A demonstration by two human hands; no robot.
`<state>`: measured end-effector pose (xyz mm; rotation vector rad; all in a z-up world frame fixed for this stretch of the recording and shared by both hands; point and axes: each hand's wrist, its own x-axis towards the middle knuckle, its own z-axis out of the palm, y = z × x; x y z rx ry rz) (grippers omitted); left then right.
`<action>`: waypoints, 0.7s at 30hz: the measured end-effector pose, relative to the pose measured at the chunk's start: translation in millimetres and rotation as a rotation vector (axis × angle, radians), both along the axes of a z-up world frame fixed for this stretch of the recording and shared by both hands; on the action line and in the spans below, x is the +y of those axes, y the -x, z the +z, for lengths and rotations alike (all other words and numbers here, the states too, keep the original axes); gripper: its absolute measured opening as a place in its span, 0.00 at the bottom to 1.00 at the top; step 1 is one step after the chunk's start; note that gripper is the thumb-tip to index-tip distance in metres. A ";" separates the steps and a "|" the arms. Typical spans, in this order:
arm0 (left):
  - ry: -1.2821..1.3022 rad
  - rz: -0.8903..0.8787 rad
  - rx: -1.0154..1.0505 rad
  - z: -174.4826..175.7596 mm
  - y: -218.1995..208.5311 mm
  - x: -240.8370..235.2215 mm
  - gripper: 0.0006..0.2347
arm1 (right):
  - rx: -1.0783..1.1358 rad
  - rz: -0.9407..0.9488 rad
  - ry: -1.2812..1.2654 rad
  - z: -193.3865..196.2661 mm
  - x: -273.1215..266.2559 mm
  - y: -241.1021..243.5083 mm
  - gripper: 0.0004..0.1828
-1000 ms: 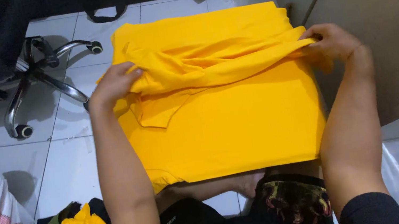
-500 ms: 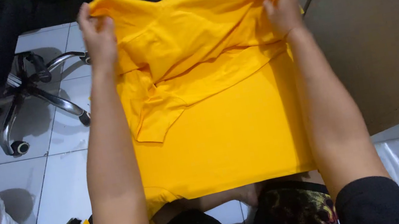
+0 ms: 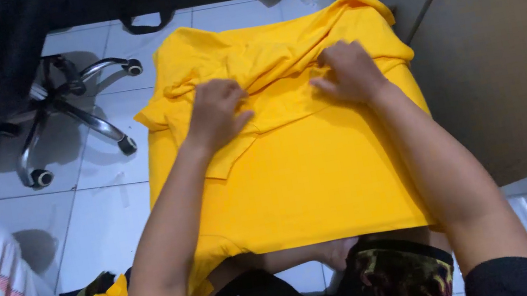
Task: The person sits on the floor and folds a large yellow cloth on their lap. They smooth the fabric, fold it in half multiple times, and adjust the edges to create a neat rectangular stack.
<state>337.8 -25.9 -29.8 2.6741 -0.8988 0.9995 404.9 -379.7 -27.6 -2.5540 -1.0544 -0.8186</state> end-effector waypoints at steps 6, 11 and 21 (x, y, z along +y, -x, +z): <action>-0.114 0.112 0.500 35.6 52.9 -6.8 0.30 | 0.338 -0.006 0.169 21.4 11.7 49.3 0.33; -0.204 0.248 0.564 9.1 39.7 0.9 0.16 | 0.247 -0.131 0.189 9.1 -21.6 47.3 0.20; 0.113 0.009 0.202 -5.0 45.2 -5.7 0.07 | 0.043 -0.628 0.237 -26.1 -86.0 23.9 0.15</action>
